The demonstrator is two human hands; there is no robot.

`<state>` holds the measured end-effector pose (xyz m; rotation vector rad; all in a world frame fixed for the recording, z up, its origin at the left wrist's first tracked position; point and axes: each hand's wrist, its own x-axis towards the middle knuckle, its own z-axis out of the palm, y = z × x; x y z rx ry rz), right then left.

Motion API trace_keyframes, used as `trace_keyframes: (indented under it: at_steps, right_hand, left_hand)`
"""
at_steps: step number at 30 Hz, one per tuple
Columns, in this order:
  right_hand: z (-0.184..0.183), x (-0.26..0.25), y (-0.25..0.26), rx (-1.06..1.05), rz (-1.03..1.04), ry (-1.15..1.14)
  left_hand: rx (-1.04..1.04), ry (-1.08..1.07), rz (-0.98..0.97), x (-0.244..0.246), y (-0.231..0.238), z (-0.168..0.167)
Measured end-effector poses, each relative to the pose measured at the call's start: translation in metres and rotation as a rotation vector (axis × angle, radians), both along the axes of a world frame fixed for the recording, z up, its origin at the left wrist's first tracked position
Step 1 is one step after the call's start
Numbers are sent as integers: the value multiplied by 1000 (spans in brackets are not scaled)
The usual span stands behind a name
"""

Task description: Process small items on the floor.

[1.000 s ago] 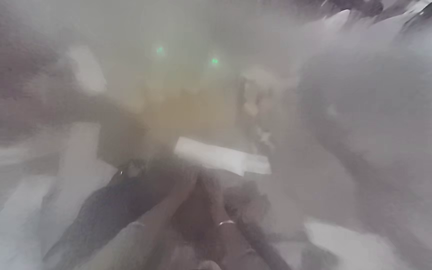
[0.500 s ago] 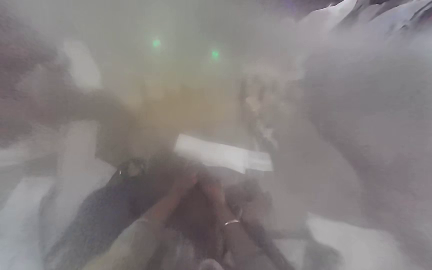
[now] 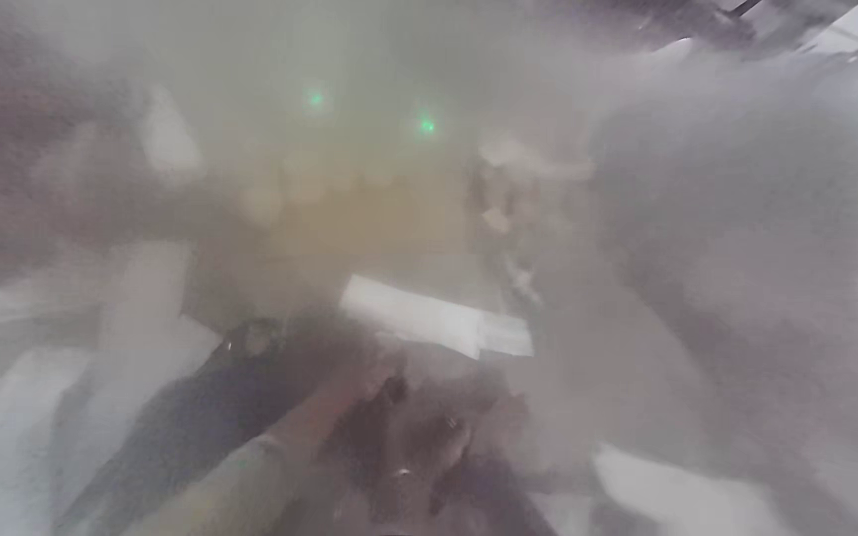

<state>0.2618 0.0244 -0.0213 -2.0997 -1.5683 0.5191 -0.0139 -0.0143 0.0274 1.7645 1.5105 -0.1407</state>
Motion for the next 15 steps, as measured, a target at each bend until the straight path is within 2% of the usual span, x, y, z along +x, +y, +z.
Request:
trace_keyframes:
  at_steps: [1, 2, 3, 4, 5, 7, 9, 11, 13, 14, 15]
  right_hand:
    - [26, -7, -6, -184, 57, -10]
    - [32, -4, -8, -272, 184, -138]
    - [20, 5, -8, -268, 259, -215]
    - [-10, 18, -7, -121, 243, -175]
    - [-36, 24, -3, 37, 153, -20]
    - [-44, 17, 2, 144, 17, 183]
    - [9, -12, -7, -33, 39, 149]
    - [70, -51, -14, -259, 75, 12]
    - [80, -52, -19, -330, 129, -25]
    - [59, -36, -21, -243, 160, -1]
    - [12, -16, -22, 61, 166, 124]
  left_hand:
    - [61, -13, 30, 0, -2, -6]
    - [147, -52, 93, 0, -6, -15]
    - [233, -77, 151, 1, -10, -25]
    - [296, -80, 204, 4, -14, -33]
    - [343, -69, 250, 7, -17, -39]
    - [401, -36, 310, 10, -19, -46]
    - [377, -26, 287, 10, -16, -39]
    - [164, -20, 232, 8, -9, -17]
    - [121, -30, 216, 11, -12, -20]
    - [118, -27, 184, 12, -13, -19]
    - [123, -18, 150, 12, -13, -19]
